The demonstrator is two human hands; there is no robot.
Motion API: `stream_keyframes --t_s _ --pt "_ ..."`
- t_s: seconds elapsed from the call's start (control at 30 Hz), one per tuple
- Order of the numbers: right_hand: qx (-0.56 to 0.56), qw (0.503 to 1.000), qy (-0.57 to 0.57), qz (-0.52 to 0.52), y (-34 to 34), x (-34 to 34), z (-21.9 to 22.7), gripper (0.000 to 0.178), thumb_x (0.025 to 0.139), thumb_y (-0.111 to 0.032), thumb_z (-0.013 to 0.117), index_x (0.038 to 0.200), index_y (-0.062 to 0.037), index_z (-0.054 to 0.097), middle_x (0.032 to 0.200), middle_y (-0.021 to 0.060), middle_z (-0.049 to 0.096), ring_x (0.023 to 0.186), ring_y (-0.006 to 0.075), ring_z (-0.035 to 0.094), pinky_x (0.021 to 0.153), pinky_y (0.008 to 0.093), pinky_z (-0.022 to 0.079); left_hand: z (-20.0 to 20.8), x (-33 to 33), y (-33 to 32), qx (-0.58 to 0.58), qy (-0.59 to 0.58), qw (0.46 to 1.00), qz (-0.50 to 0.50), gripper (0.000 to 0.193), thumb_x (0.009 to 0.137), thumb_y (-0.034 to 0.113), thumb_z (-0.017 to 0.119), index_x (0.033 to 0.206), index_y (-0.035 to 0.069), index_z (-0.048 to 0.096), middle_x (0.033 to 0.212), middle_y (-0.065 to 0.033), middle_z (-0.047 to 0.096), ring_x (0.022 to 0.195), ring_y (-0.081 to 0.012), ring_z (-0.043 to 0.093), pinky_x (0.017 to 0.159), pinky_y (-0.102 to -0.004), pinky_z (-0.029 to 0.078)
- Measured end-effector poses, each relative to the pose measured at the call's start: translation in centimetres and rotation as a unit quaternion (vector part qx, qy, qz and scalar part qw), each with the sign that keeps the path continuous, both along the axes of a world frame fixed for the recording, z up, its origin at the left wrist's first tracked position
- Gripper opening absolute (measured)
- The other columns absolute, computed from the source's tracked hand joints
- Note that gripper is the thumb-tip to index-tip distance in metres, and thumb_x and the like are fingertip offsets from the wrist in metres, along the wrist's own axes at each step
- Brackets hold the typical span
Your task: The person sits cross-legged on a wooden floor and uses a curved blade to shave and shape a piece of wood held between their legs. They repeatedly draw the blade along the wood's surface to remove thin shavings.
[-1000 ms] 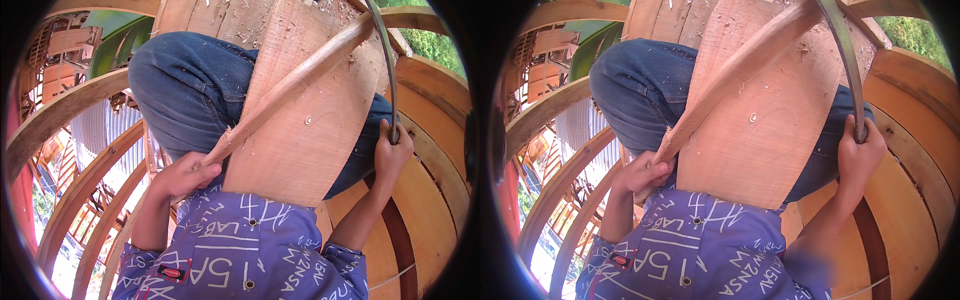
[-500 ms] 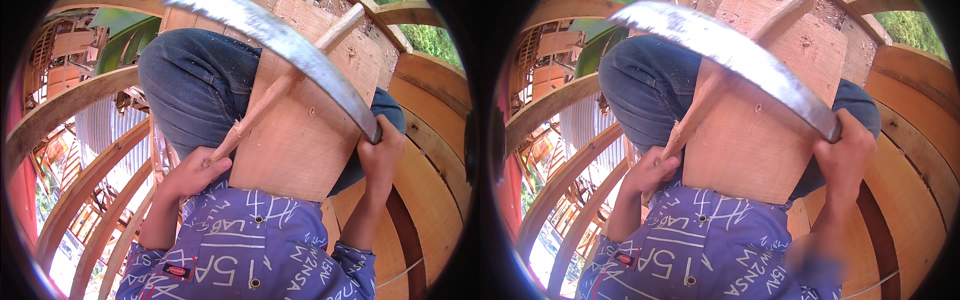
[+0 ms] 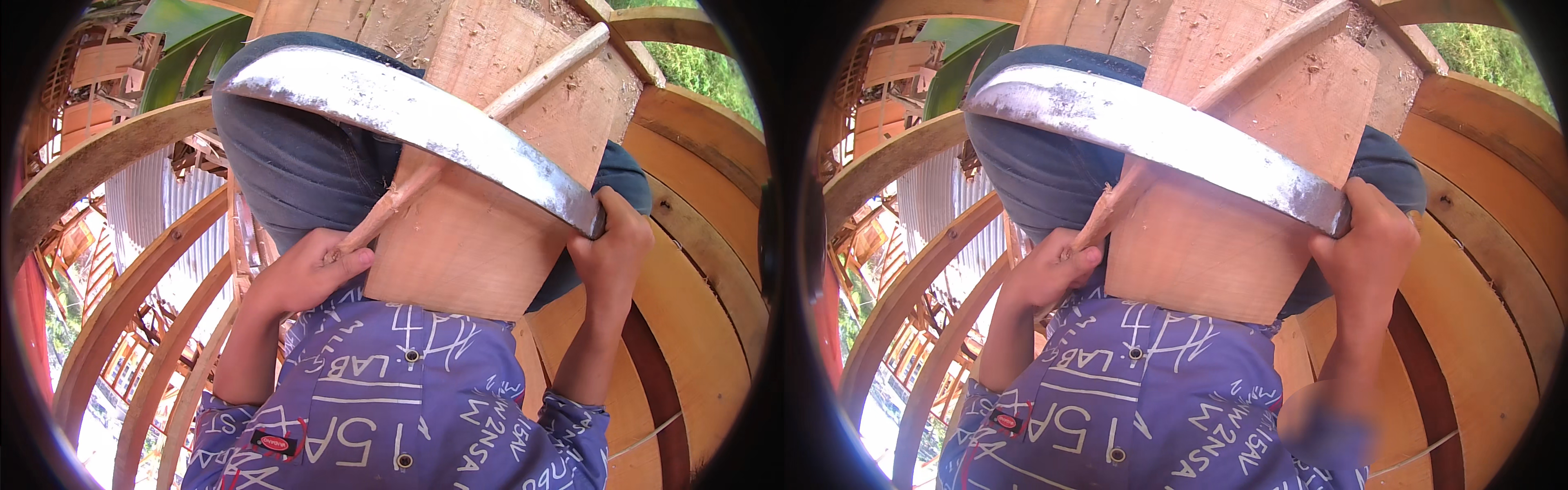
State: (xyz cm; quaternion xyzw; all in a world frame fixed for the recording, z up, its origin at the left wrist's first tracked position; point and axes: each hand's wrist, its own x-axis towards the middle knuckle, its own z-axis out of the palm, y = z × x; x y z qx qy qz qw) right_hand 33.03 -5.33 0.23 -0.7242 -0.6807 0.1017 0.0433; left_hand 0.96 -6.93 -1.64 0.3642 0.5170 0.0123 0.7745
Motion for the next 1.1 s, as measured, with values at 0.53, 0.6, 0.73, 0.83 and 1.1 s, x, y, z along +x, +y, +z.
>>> stream_keyframes --t_s 0.53,0.6,0.73,0.83,1.1 --pt "-0.014 0.999 -0.003 -0.029 1.0 0.3 -0.8 0.014 0.057 -0.009 0.060 0.067 -0.0016 0.054 0.060 0.0185 0.050 0.060 0.0382 0.052 0.052 0.0423 0.039 -0.5 -1.0 0.1 -0.088 -0.023 0.996 0.004 0.043 0.093 0.040 0.053 0.069 0.004 0.052 0.055 0.0043 0.041 0.051 -0.0053 0.036 0.046 -0.0245 0.030" --pt "-0.030 0.997 -0.013 -0.064 1.7 1.4 -0.8 0.014 0.056 -0.009 0.059 0.069 -0.0022 0.056 0.062 0.0185 0.053 0.063 0.0389 0.054 0.054 0.0424 0.041 -0.5 -1.1 0.0 -0.078 -0.017 0.997 0.004 0.044 0.093 0.040 0.053 0.068 0.004 0.052 0.055 0.0040 0.042 0.051 -0.0055 0.036 0.046 -0.0245 0.030" --pt "-0.025 0.993 -0.014 -0.114 1.9 3.0 -1.0 0.018 0.057 -0.009 0.059 0.073 -0.0019 0.060 0.066 0.0199 0.057 0.064 0.0391 0.055 0.055 0.0421 0.043 -0.2 -0.4 1.0 -0.095 -0.030 0.995 0.004 0.044 0.093 0.040 0.053 0.067 0.004 0.050 0.055 0.0033 0.041 0.051 -0.0060 0.036 0.046 -0.0246 0.030" --pt "-0.035 0.996 -0.012 -0.083 1.2 0.8 -0.6 0.017 0.057 -0.009 0.059 0.071 -0.0015 0.057 0.065 0.0192 0.056 0.063 0.0389 0.055 0.055 0.0432 0.042 -0.5 -0.5 1.1 -0.118 -0.051 0.992 0.013 0.045 0.093 0.041 0.053 0.066 0.005 0.049 0.056 0.0031 0.041 0.051 -0.0063 0.036 0.046 -0.0244 0.030" --pt "0.017 0.989 -0.047 -0.136 2.4 3.1 -1.3 0.013 0.067 -0.013 0.063 0.071 -0.0014 0.059 0.062 0.0199 0.055 0.061 0.0394 0.056 0.055 0.0436 0.043 -0.4 -0.8 0.8 -0.133 -0.064 0.988 0.032 0.042 0.093 0.042 0.053 0.072 0.005 0.050 0.058 0.0039 0.039 0.052 -0.0058 0.034 0.046 -0.0230 0.030"
